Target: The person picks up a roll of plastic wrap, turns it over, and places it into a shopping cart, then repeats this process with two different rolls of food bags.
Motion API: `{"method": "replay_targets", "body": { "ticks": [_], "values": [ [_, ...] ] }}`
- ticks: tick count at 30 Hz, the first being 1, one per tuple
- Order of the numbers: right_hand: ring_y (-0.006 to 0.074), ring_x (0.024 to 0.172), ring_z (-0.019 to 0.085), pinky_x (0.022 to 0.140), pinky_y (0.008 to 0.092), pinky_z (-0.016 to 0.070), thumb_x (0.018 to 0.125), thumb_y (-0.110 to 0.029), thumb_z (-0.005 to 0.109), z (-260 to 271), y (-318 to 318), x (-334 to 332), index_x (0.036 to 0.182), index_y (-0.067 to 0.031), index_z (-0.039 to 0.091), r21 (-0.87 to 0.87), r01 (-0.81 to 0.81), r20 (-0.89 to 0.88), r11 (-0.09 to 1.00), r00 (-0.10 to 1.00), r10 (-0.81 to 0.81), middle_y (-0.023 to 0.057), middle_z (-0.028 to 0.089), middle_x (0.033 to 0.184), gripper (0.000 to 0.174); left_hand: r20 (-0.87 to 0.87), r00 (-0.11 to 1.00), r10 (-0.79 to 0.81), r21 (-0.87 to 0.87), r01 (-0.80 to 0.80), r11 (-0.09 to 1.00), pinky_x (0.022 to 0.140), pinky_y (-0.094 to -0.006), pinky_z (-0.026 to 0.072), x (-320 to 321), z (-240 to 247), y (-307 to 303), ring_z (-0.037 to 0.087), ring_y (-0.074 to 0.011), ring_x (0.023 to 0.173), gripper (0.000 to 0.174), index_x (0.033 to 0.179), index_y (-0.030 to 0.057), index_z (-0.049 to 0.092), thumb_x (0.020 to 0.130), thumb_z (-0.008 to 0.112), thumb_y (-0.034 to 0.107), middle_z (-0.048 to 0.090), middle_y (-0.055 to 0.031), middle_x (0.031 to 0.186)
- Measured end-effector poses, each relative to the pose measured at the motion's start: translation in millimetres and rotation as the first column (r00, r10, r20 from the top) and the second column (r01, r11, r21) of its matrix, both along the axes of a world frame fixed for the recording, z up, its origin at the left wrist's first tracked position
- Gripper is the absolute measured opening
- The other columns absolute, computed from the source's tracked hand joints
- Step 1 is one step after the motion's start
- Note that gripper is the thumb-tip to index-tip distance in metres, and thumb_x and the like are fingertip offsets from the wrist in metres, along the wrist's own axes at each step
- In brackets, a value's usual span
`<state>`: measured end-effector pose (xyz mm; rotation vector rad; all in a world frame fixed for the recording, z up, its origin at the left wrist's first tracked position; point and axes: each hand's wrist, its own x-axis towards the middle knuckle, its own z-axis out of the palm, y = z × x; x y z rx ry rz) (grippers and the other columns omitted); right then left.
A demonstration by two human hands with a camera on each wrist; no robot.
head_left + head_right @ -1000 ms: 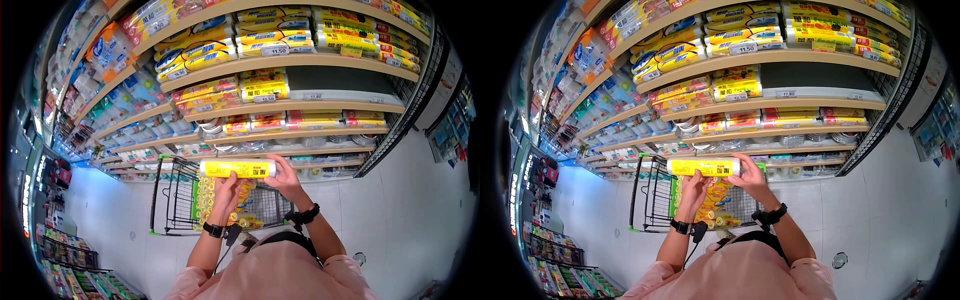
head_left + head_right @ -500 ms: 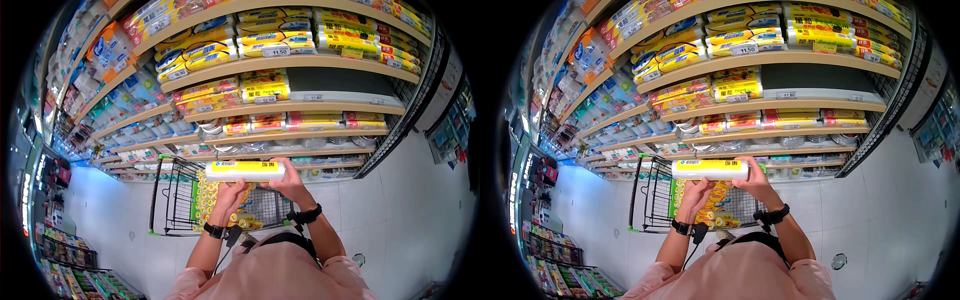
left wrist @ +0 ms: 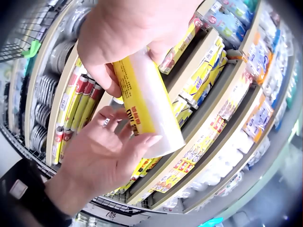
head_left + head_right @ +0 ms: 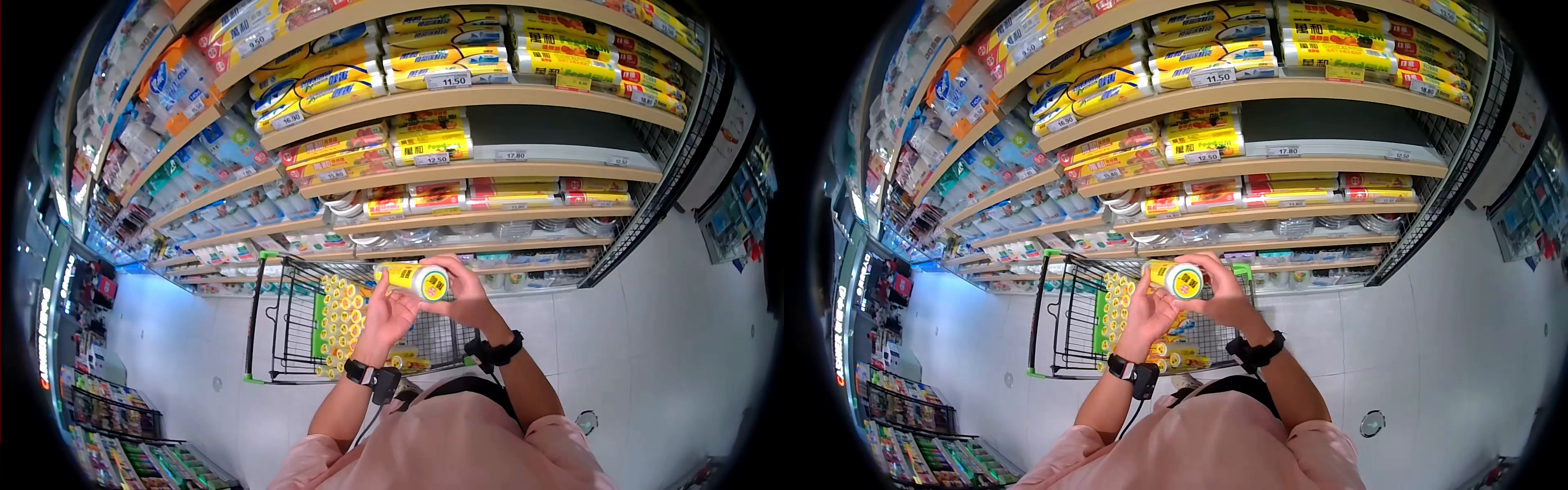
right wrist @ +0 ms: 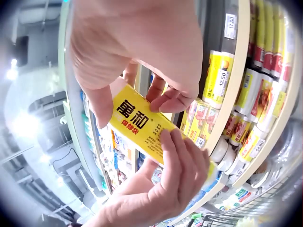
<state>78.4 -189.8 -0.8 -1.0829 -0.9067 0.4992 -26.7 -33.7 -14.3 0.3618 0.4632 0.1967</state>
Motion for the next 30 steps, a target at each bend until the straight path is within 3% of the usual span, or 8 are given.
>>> {"method": "replay_targets", "body": {
  "ticks": [3,6,9,16,18,19,23,30],
  "values": [
    [0.0167,0.117,0.055,0.100,0.0302,0.0458,0.064,0.002,0.085,19.0,1.3,-3.9,0.123,-0.0063,0.058,-0.118,0.097,0.220,0.988,0.973,-0.069,0.0063,0.054,0.121,0.065,-0.052,0.996,-0.079,-0.043,0.077,0.996,0.081,-0.0323,0.0563,0.7,-22.3,2.1,0.065,-0.0217,0.105,0.058,0.125,0.0025,0.054,0.093,0.060,0.050,0.064,-0.0097,0.116],
    [0.0167,0.118,0.055,0.099,0.0296,0.0464,0.064,0.002,0.086,26.1,-1.3,-6.5,0.123,-0.0055,0.057,-0.162,0.122,0.286,0.979,0.956,-0.071,0.0068,0.056,0.123,0.066,-0.006,0.993,-0.121,0.009,0.121,0.993,0.082,-0.0317,0.0559,-1.4,-27.0,-1.5,0.065,-0.0214,0.102,0.060,0.123,0.0028,0.055,0.094,0.056,0.055,0.065,-0.0091,0.114],
    [0.0171,0.119,0.055,0.100,0.0305,0.0461,0.065,0.002,0.085,14.1,5.6,-10.5,0.123,-0.0046,0.053,-0.038,-0.010,0.028,0.999,1.000,0.011,0.0085,0.057,0.126,0.067,0.014,0.987,-0.159,-0.064,0.159,0.985,0.086,-0.0335,0.0543,-5.6,-25.7,-4.8,0.064,-0.0224,0.106,0.065,0.127,0.0023,0.051,0.094,0.053,0.058,0.064,-0.0102,0.117],
    [0.0186,0.118,0.055,0.104,0.0334,0.0440,0.071,0.003,0.081,-2.7,3.6,-1.5,0.128,-0.0028,0.042,0.072,0.079,-0.131,0.994,0.989,-0.069,0.0120,0.056,0.127,0.069,-0.040,0.999,0.018,-0.221,-0.027,0.975,0.096,-0.0364,0.0503,-7.1,-20.2,-10.3,0.057,-0.0249,0.115,0.064,0.128,0.0013,0.049,0.092,0.058,0.054,0.057,-0.0122,0.124],
    [0.0197,0.116,0.056,0.105,0.0340,0.0433,0.075,0.002,0.079,-10.1,-2.8,6.3,0.128,-0.0020,0.041,0.131,0.114,-0.228,0.985,0.970,-0.082,0.0120,0.056,0.124,0.066,-0.003,0.999,0.036,-0.185,-0.036,0.982,0.098,-0.0375,0.0495,-4.0,-27.6,-6.4,0.055,-0.0250,0.118,0.061,0.127,0.0023,0.049,0.091,0.063,0.050,0.055,-0.0121,0.126],
    [0.0202,0.112,0.058,0.099,0.0349,0.0496,0.082,-0.001,0.074,-8.2,-8.4,8.0,0.130,-0.0005,0.040,0.123,0.158,-0.182,0.980,0.974,-0.134,0.0120,0.056,0.120,0.059,0.004,0.999,0.046,-0.166,-0.045,0.985,0.098,-0.0374,0.0495,-1.8,-24.6,-8.3,0.055,-0.0251,0.118,0.060,0.126,0.0026,0.049,0.091,0.064,0.048,0.055,-0.0120,0.126],
    [0.0205,0.098,0.065,0.079,0.0345,0.0590,0.093,-0.003,0.061,-21.9,-26.4,24.9,0.135,0.0010,0.036,0.078,0.169,-0.344,0.983,0.930,-0.133,0.0144,0.057,0.118,0.050,0.006,0.995,0.096,-0.081,-0.095,0.992,0.099,-0.0368,0.0500,11.6,-18.3,-20.5,0.055,-0.0248,0.118,0.054,0.125,0.0034,0.049,0.090,0.068,0.039,0.056,-0.0115,0.125],
    [0.0219,0.092,0.067,0.080,0.0356,0.0579,0.095,-0.007,0.062,-41.2,-53.1,34.5,0.138,-0.0029,0.036,0.044,0.192,-0.593,0.980,0.795,-0.128,0.0157,0.059,0.112,0.050,0.010,0.996,0.092,0.167,-0.092,0.982,0.098,-0.0368,0.0520,21.6,-7.1,-39.1,0.057,-0.0259,0.115,0.050,0.126,0.0013,0.050,0.091,0.068,0.033,0.057,-0.0135,0.124]
  ]
}}
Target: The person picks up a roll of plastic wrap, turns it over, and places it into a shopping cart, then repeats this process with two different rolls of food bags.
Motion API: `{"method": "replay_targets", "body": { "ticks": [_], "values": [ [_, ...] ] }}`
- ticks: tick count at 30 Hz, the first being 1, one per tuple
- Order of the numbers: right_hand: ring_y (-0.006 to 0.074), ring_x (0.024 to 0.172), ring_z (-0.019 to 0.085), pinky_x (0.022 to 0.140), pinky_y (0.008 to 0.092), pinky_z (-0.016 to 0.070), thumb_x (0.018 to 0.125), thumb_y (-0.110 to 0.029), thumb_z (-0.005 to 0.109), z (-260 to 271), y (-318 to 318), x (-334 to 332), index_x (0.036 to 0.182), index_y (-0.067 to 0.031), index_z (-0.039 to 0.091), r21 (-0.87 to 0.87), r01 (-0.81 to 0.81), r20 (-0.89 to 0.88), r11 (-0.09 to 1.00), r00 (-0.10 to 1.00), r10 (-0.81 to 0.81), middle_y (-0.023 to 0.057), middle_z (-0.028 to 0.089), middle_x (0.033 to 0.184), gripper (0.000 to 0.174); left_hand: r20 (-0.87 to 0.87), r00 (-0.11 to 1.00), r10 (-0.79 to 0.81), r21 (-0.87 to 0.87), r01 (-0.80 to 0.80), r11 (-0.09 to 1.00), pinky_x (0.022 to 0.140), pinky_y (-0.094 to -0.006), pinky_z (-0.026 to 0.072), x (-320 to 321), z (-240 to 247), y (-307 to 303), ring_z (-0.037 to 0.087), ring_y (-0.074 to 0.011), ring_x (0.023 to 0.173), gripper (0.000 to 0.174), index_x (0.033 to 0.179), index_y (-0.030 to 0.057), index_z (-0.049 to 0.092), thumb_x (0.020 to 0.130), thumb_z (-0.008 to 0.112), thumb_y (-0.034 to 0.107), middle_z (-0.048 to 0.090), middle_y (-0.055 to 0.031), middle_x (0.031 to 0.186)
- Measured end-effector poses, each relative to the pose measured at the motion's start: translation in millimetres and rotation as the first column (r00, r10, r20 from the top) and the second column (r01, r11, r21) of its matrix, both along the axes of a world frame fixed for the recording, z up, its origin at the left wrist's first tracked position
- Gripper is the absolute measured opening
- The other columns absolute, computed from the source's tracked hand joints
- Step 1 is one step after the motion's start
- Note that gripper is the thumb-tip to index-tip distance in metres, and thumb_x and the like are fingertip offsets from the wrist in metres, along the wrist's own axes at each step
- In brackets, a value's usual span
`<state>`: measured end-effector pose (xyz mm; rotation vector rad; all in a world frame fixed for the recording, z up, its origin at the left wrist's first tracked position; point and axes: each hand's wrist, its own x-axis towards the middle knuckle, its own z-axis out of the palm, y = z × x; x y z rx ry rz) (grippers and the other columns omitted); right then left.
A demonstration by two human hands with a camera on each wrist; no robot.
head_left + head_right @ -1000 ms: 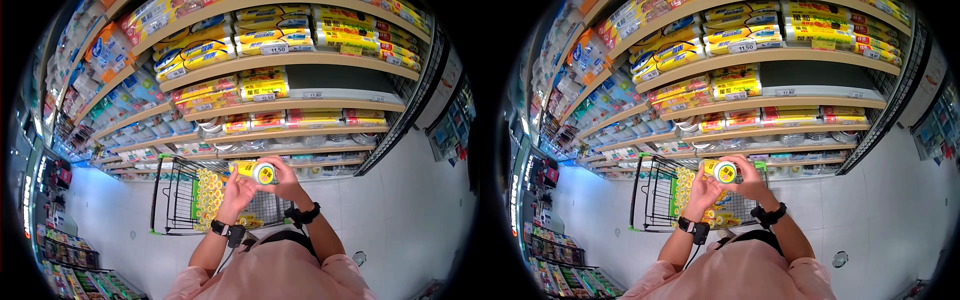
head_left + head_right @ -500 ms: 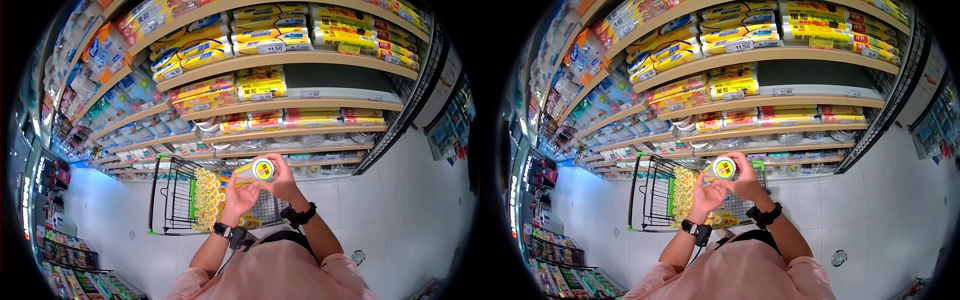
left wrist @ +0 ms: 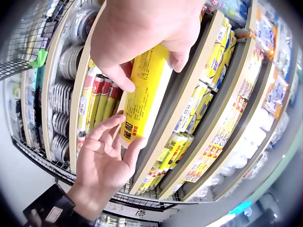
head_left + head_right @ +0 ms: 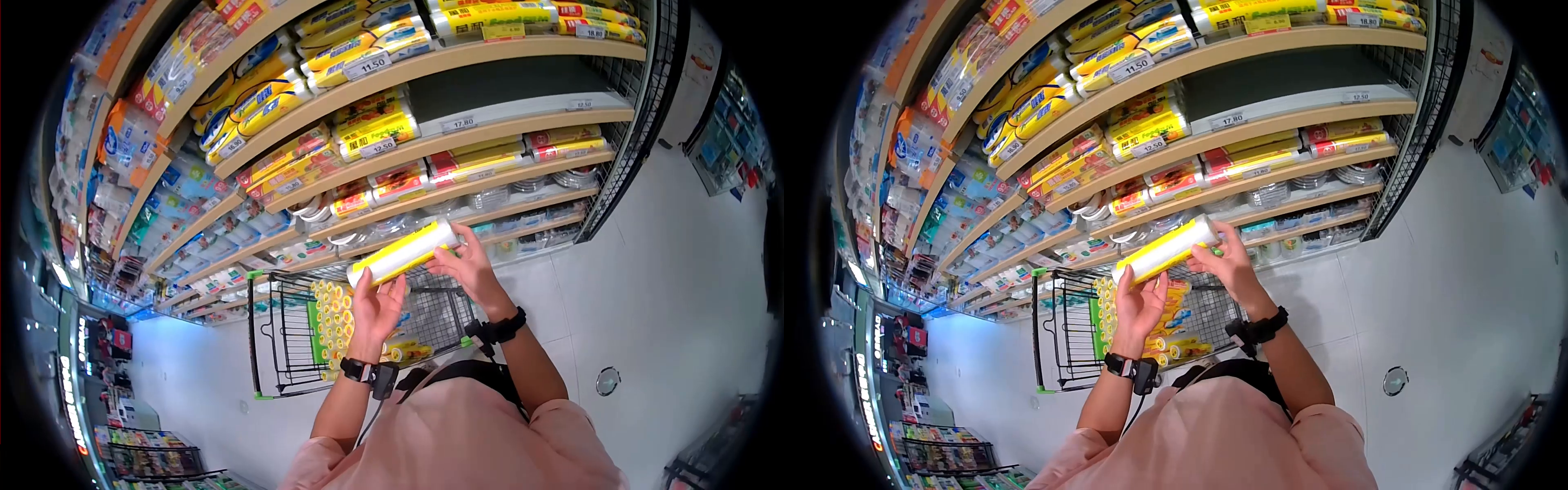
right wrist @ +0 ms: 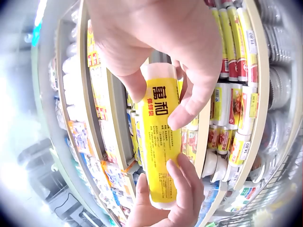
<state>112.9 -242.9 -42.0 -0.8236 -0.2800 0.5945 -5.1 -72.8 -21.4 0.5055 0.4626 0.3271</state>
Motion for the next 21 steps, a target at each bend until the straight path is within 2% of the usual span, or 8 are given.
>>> {"method": "replay_targets", "body": {
  "ticks": [1,5,8,12,15,18,19,21],
  "values": [
    [0.0211,0.089,0.067,0.079,0.0350,0.0573,0.096,-0.012,0.062,-2.9,-1.7,2.2,0.138,-0.0040,0.037,0.018,0.001,0.055,1.000,0.998,-0.002,0.0152,0.060,0.111,0.050,-0.005,1.000,-0.004,0.031,0.004,0.999,0.098,-0.0364,0.0522,0.9,-0.2,0.2,0.058,-0.0266,0.115,0.051,0.125,0.0000,0.051,0.090,0.069,0.033,0.058,-0.0140,0.124],
    [0.0184,0.080,0.066,0.070,0.0299,0.0557,0.097,-0.021,0.060,0.0,-22.0,12.0,0.137,-0.0040,0.041,-0.089,-0.140,-0.052,0.986,0.989,0.135,0.0139,0.061,0.107,0.047,-0.067,0.998,-0.011,-0.023,0.010,1.000,0.089,-0.0329,0.0553,8.8,-7.5,12.1,0.060,-0.0266,0.103,0.056,0.124,-0.0015,0.048,0.090,0.070,0.037,0.059,-0.0167,0.117],
    [0.0164,0.079,0.065,0.066,0.0269,0.0541,0.095,-0.026,0.065,-17.0,-29.1,21.7,0.135,-0.0027,0.044,-0.125,-0.192,-0.081,0.973,0.980,0.183,0.0137,0.062,0.105,0.052,-0.092,0.995,-0.044,-0.009,0.044,0.999,0.086,-0.0312,0.0553,15.9,-6.7,17.1,0.060,-0.0262,0.102,0.061,0.123,-0.0017,0.046,0.089,0.070,0.042,0.059,-0.0161,0.116],
    [0.0160,0.072,0.065,0.061,0.0253,0.0529,0.093,-0.026,0.066,-25.1,-28.7,26.4,0.132,-0.0017,0.047,-0.146,-0.130,-0.095,0.981,0.988,0.117,0.0140,0.063,0.100,0.049,-0.092,0.992,-0.082,0.080,0.089,0.993,0.093,-0.0324,0.0531,34.1,-11.6,19.1,0.059,-0.0223,0.105,0.056,0.126,0.0015,0.049,0.092,0.066,0.042,0.057,-0.0117,0.120],
    [0.0185,0.075,0.066,0.064,0.0274,0.0536,0.095,-0.021,0.062,-33.8,-28.0,37.8,0.135,0.0009,0.042,-0.140,-0.116,-0.069,0.983,0.992,0.107,0.0166,0.062,0.102,0.050,-0.091,0.984,-0.152,0.129,0.163,0.978,0.095,-0.0327,0.0521,47.0,-12.1,27.1,0.060,-0.0220,0.106,0.054,0.128,0.0031,0.049,0.094,0.062,0.043,0.056,-0.0114,0.122],
    [0.0182,0.072,0.067,0.062,0.0270,0.0545,0.090,-0.019,0.070,-18.8,-32.3,49.2,0.129,0.0038,0.046,-0.109,-0.064,-0.065,0.992,0.996,0.058,0.0183,0.065,0.099,0.052,-0.113,0.977,-0.178,0.235,0.201,0.951,0.095,-0.0340,0.0532,70.2,4.3,31.0,0.060,-0.0233,0.107,0.053,0.125,0.0049,0.053,0.094,0.060,0.047,0.059,-0.0127,0.117],
    [0.0200,0.074,0.068,0.064,0.0290,0.0561,0.088,-0.017,0.072,-12.0,-33.2,58.0,0.128,0.0066,0.046,-0.131,-0.031,-0.007,0.991,1.000,0.031,0.0204,0.065,0.100,0.053,-0.094,0.963,-0.253,0.253,0.269,0.929,0.094,-0.0340,0.0534,80.0,5.2,44.5,0.060,-0.0237,0.109,0.051,0.128,0.0076,0.052,0.095,0.058,0.045,0.058,-0.0133,0.118],
    [0.0228,0.080,0.070,0.069,0.0292,0.0572,0.087,-0.016,0.071,-5.5,-28.5,80.5,0.130,0.0078,0.044,-0.105,-0.010,-0.022,0.994,1.000,0.007,0.0234,0.064,0.106,0.056,-0.097,0.960,-0.264,0.330,0.281,0.901,0.092,-0.0344,0.0529,102.7,14.4,53.1,0.060,-0.0247,0.110,0.054,0.127,0.0055,0.053,0.095,0.056,0.049,0.059,-0.0155,0.120]
  ]
}}
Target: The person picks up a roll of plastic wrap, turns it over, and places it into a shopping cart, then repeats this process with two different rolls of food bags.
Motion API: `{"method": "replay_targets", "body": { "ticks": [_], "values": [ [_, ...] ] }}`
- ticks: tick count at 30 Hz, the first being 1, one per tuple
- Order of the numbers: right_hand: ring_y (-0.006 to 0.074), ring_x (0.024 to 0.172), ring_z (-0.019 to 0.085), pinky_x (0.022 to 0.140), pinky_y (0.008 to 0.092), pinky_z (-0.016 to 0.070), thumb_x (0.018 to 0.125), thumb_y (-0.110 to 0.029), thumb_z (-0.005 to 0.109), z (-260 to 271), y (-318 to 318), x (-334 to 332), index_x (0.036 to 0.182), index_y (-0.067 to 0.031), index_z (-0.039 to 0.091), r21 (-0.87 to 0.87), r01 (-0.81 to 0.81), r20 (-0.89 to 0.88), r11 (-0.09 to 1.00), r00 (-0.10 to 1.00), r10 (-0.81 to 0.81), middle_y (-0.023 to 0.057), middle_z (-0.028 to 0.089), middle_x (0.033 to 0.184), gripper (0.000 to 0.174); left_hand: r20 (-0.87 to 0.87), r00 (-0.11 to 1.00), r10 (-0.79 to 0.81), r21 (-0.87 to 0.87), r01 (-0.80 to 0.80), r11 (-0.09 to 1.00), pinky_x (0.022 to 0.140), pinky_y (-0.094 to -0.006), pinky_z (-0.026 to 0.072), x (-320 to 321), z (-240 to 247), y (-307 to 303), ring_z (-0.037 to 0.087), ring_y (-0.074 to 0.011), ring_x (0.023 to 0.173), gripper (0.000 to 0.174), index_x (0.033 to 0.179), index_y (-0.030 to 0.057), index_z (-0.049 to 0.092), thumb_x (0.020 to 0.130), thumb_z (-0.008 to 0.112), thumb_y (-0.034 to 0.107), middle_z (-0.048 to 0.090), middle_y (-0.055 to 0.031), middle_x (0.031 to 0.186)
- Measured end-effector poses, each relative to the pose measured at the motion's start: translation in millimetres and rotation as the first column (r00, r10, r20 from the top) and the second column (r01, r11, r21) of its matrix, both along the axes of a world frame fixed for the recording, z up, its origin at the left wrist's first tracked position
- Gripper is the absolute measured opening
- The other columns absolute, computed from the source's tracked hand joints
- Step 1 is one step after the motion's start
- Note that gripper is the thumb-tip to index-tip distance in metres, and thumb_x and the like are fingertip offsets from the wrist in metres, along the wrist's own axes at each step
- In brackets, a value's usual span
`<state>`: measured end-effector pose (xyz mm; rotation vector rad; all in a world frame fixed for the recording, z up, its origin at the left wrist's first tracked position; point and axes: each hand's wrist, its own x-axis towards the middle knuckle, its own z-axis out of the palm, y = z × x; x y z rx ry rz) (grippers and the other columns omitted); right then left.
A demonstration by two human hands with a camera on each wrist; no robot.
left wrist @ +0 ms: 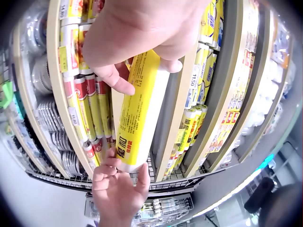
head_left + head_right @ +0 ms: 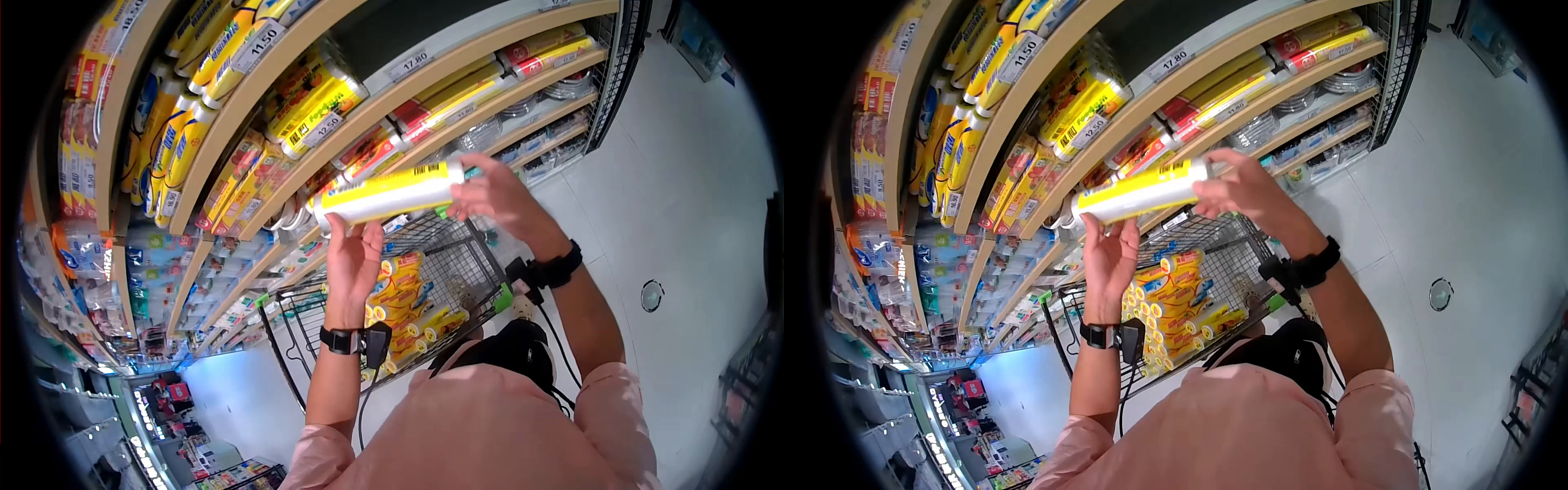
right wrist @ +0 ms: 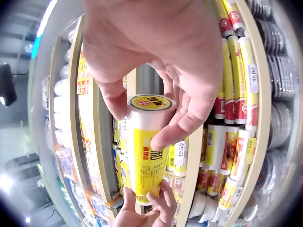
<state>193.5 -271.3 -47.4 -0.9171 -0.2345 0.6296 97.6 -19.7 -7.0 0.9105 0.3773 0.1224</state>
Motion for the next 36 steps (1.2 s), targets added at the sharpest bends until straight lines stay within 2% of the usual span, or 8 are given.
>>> {"method": "replay_targets", "body": {
  "ticks": [4,12,18,21,24,28,32,36],
  "values": [
    [0.0238,0.084,0.070,0.073,0.0291,0.0574,0.087,-0.017,0.070,29.0,12.4,24.7,0.132,0.0088,0.041,0.111,0.115,-0.044,0.987,0.993,-0.111,0.0252,0.063,0.111,0.059,0.125,0.989,-0.074,-0.069,0.083,0.994,0.092,-0.0367,0.0505,22.9,21.4,15.4,0.059,-0.0270,0.112,0.051,0.126,0.0034,0.054,0.098,0.053,0.046,0.060,-0.0160,0.123],
    [0.0244,0.089,0.069,0.077,0.0308,0.0564,0.086,-0.014,0.072,53.4,67.8,117.2,0.127,0.0081,0.042,0.189,0.271,0.003,0.944,0.961,-0.277,0.0238,0.062,0.108,0.056,0.006,1.000,-0.020,-0.190,0.021,0.982,0.083,-0.0363,0.0462,-19.9,-17.5,46.4,0.058,-0.0237,0.096,0.033,0.117,0.0081,0.060,0.101,0.050,0.035,0.063,-0.0106,0.112],
    [0.0229,0.086,0.067,0.073,0.0299,0.0555,0.087,-0.015,0.072,62.2,130.9,200.0,0.121,0.0064,0.045,0.229,0.245,0.184,0.942,0.939,-0.289,0.0201,0.061,0.104,0.049,-0.030,1.000,-0.006,-0.262,-0.002,0.965,0.083,-0.0363,0.0437,-49.4,-45.2,78.2,0.057,-0.0233,0.093,0.032,0.116,0.0097,0.061,0.101,0.049,0.035,0.065,-0.0090,0.107],
    [0.0169,0.085,0.065,0.072,0.0264,0.0549,0.091,-0.015,0.068,79.7,158.1,230.2,0.114,0.0020,0.057,0.148,0.205,0.110,0.968,0.969,-0.222,0.0130,0.063,0.096,0.031,-0.008,0.999,0.052,-0.297,-0.052,0.953,0.083,-0.0363,0.0438,-55.3,-50.9,98.9,0.056,-0.0227,0.093,0.032,0.117,0.0099,0.060,0.101,0.049,0.035,0.064,-0.0093,0.107],
    [0.0223,0.092,0.067,0.078,0.0344,0.0596,0.095,-0.008,0.058,74.2,206.2,283.8,0.108,-0.0052,0.059,0.250,0.168,0.044,0.954,0.982,-0.185,0.0105,0.065,0.102,0.014,0.031,0.994,0.104,-0.333,-0.088,0.939,0.084,-0.0359,0.0438,-61.1,-57.0,116.1,0.056,-0.0214,0.093,0.032,0.117,0.0098,0.060,0.101,0.048,0.034,0.064,-0.0091,0.108],
    [0.0216,0.071,0.066,0.067,0.0357,0.0603,0.095,-0.027,0.062,93.1,230.1,300.7,0.102,-0.0099,0.058,0.347,-0.041,0.158,0.937,0.987,-0.016,0.0084,0.064,0.081,0.018,-0.001,0.990,0.140,-0.339,-0.132,0.931,0.084,-0.0353,0.0435,-65.0,-62.1,129.6,0.055,-0.0200,0.093,0.031,0.118,0.0100,0.060,0.101,0.048,0.033,0.064,-0.0083,0.107],
    [0.0281,0.084,0.069,0.073,0.0409,0.0612,0.095,-0.024,0.061,80.7,225.0,325.6,0.109,-0.0070,0.057,0.297,-0.118,0.306,0.948,0.952,0.022,0.0129,0.067,0.094,0.022,0.013,0.988,0.155,-0.320,-0.143,0.937,0.085,-0.0350,0.0428,-65.8,-60.8,139.9,0.054,-0.0197,0.093,0.031,0.119,0.0101,0.060,0.101,0.049,0.033,0.063,-0.0077,0.108],
    [0.0293,0.098,0.065,0.088,0.0421,0.0577,0.095,-0.011,0.059,89.5,208.1,293.5,0.114,-0.0007,0.057,0.376,0.059,0.220,0.925,0.964,-0.151,0.0149,0.066,0.106,0.022,0.033,0.993,0.117,-0.351,-0.098,0.931,0.085,-0.0371,0.0424,-72.2,-66.1,141.3,0.052,-0.0212,0.094,0.029,0.119,0.0125,0.060,0.101,0.047,0.032,0.061,-0.0073,0.111]
  ]
}}
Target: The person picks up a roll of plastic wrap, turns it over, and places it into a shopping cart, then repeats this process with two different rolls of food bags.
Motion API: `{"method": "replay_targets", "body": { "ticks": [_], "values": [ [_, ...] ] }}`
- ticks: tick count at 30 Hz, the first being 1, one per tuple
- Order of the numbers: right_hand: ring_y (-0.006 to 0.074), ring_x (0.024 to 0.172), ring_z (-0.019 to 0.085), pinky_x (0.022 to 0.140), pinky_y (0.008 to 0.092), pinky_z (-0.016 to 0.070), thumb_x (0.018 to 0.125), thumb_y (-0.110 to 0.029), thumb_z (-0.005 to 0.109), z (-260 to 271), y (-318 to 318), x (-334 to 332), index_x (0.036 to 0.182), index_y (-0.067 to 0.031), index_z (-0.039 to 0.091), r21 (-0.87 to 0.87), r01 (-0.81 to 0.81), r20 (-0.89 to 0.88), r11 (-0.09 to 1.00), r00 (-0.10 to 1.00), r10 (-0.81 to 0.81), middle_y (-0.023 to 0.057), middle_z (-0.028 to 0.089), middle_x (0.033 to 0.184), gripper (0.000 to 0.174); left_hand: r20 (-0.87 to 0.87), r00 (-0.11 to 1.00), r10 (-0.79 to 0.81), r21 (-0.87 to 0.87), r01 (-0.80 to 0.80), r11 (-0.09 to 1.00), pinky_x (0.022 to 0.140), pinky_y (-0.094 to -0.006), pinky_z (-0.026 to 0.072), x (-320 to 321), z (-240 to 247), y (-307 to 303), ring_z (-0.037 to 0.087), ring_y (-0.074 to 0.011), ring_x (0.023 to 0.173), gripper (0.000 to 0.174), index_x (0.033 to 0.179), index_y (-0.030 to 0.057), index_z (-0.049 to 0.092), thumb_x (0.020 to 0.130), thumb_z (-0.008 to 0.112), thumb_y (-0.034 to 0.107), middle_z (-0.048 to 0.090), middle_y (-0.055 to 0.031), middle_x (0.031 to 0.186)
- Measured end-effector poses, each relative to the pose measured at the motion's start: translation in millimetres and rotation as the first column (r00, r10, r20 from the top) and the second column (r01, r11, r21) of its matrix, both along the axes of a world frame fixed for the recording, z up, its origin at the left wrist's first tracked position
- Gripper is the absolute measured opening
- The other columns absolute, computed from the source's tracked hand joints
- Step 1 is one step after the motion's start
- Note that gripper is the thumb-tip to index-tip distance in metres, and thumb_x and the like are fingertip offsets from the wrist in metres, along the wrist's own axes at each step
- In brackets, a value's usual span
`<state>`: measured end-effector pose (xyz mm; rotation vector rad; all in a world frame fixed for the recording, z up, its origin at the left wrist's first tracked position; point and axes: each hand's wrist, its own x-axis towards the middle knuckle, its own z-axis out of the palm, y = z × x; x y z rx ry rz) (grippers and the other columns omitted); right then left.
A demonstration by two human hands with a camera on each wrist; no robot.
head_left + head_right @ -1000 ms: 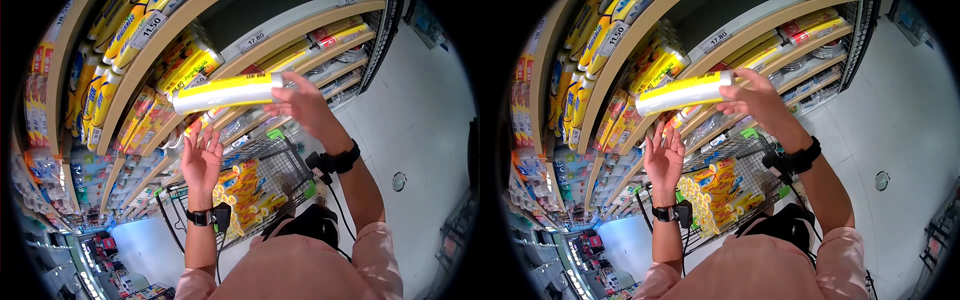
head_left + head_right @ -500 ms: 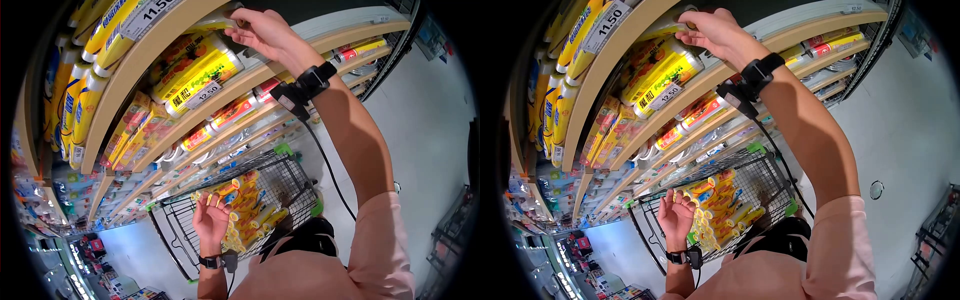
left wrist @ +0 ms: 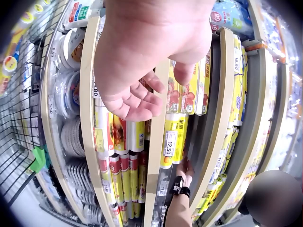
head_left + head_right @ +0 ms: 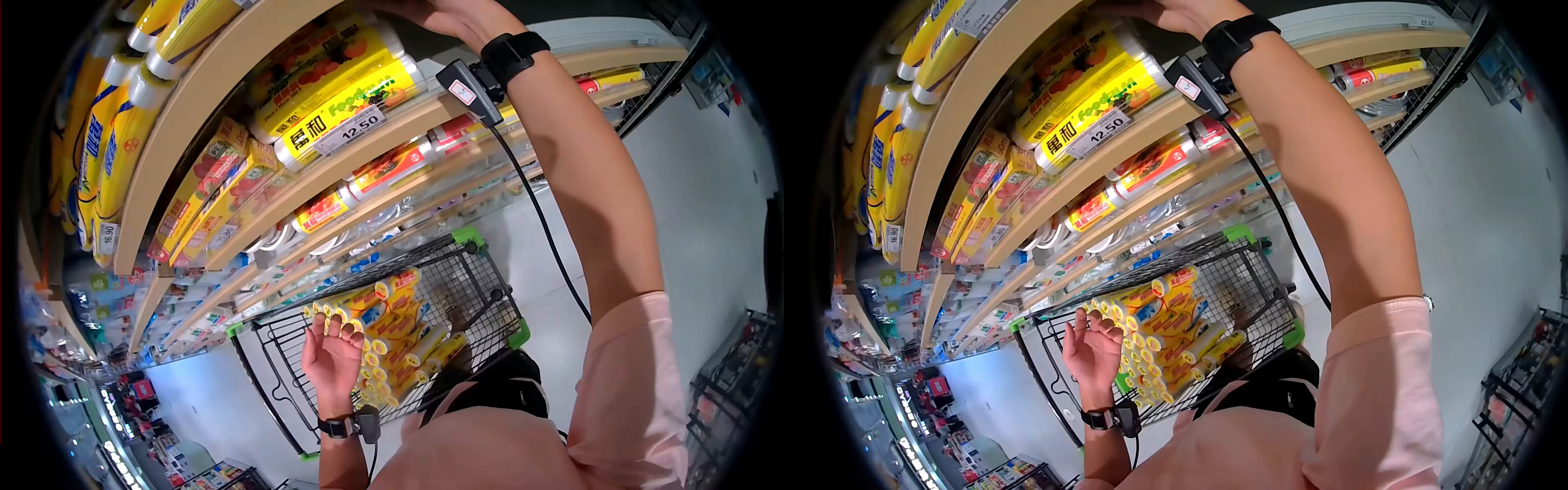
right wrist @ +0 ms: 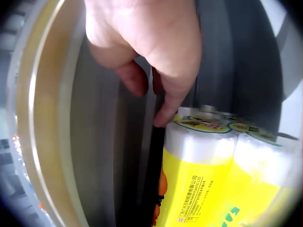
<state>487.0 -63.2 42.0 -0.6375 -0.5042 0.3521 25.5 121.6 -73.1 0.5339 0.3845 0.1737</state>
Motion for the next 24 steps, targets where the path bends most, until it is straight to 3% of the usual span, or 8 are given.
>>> {"method": "replay_targets", "body": {
  "ticks": [4,5,7,11,13,15,18,24],
  "values": [
    [0.0307,0.101,0.064,0.089,0.0425,0.0551,0.093,0.002,0.051,-4.2,-41.1,-24.9,0.114,0.0030,0.060,-0.107,0.008,-0.148,0.994,0.989,-0.024,0.0181,0.065,0.109,0.022,-0.036,0.999,0.004,-0.020,-0.005,1.000,0.084,-0.0362,0.0425,-5.5,2.4,-10.9,0.052,-0.0201,0.090,0.026,0.116,0.0121,0.061,0.100,0.049,0.029,0.061,-0.0060,0.105],
    [0.0308,0.106,0.063,0.090,0.0413,0.0530,0.094,-0.008,0.051,-9.4,-57.9,-36.2,0.119,-0.0015,0.060,-0.280,0.075,-0.034,0.957,0.996,-0.088,0.0174,0.064,0.116,0.027,-0.047,0.999,0.014,-0.029,-0.015,0.999,0.083,-0.0357,0.0426,-6.0,3.4,-12.7,0.052,-0.0196,0.089,0.025,0.114,0.0119,0.061,0.100,0.049,0.029,0.061,-0.0056,0.103],
    [0.0167,0.078,0.064,0.069,0.0270,0.0532,0.091,-0.008,0.062,-13.3,-87.3,-89.3,0.116,0.0039,0.055,-0.354,0.204,0.067,0.913,0.979,-0.193,0.0140,0.066,0.094,0.028,-0.031,0.999,0.023,-0.038,-0.025,0.999,0.082,-0.0339,0.0436,-9.2,9.7,-22.2,0.054,-0.0185,0.087,0.023,0.111,0.0106,0.062,0.099,0.051,0.027,0.062,-0.0058,0.101],
    [0.0132,0.074,0.063,0.065,0.0246,0.0500,0.091,-0.006,0.059,-46.7,-120.5,-162.3,0.116,0.0016,0.057,-0.491,0.197,0.023,0.849,0.977,-0.213,0.0139,0.068,0.094,0.026,-0.018,0.999,0.040,-0.047,-0.041,0.998,0.077,-0.0301,0.0453,-15.5,20.9,-35.0,0.056,-0.0161,0.084,0.018,0.098,0.0086,0.065,0.098,0.053,0.022,0.065,-0.0056,0.095],
    [0.0101,0.073,0.061,0.066,0.0234,0.0495,0.092,-0.010,0.059,-79.3,-137.9,-203.0,0.118,-0.0007,0.058,-0.474,0.094,-0.025,0.875,0.992,-0.120,0.0091,0.067,0.090,0.027,-0.046,0.995,0.084,-0.057,-0.086,0.995,0.076,-0.0307,0.0444,-27.3,20.2,-39.3,0.055,-0.0169,0.081,0.013,0.095,0.0093,0.063,0.096,0.054,0.019,0.063,-0.0044,0.091],
    [0.0102,0.069,0.061,0.063,0.0235,0.0497,0.093,-0.013,0.060,-115.4,-148.2,-241.2,0.112,-0.0028,0.060,-0.637,0.015,-0.143,0.771,0.980,-0.137,0.0079,0.067,0.088,0.022,-0.136,0.981,0.135,-0.130,-0.153,0.980,0.073,-0.0293,0.0443,-40.5,18.5,-43.3,0.054,-0.0148,0.075,0.014,0.088,0.0067,0.062,0.095,0.055,0.017,0.062,-0.0026,0.082],
    [0.0115,0.070,0.062,0.057,0.0238,0.0501,0.090,-0.010,0.064,-186.0,-159.9,-298.5,0.108,-0.0010,0.060,-0.710,-0.121,-0.219,0.694,0.974,-0.054,0.0073,0.067,0.087,0.020,-0.177,0.975,0.132,-0.291,-0.180,0.940,0.070,-0.0288,0.0430,-70.8,-1.7,-47.3,0.053,-0.0132,0.073,0.017,0.083,0.0070,0.059,0.095,0.055,0.018,0.060,-0.0008,0.078],
    [0.0116,0.067,0.061,0.056,0.0247,0.0501,0.089,-0.010,0.064,-267.9,-169.0,-368.3,0.106,-0.0028,0.060,-0.782,-0.336,-0.353,0.525,0.933,0.070,0.0050,0.064,0.080,0.019,-0.360,0.906,0.222,-0.307,-0.339,0.889,0.065,-0.0277,0.0424,-136.3,-24.1,-70.5,0.052,-0.0113,0.066,0.017,0.079,0.0089,0.055,0.093,0.056,0.018,0.058,0.0013,0.072]
  ]
}}
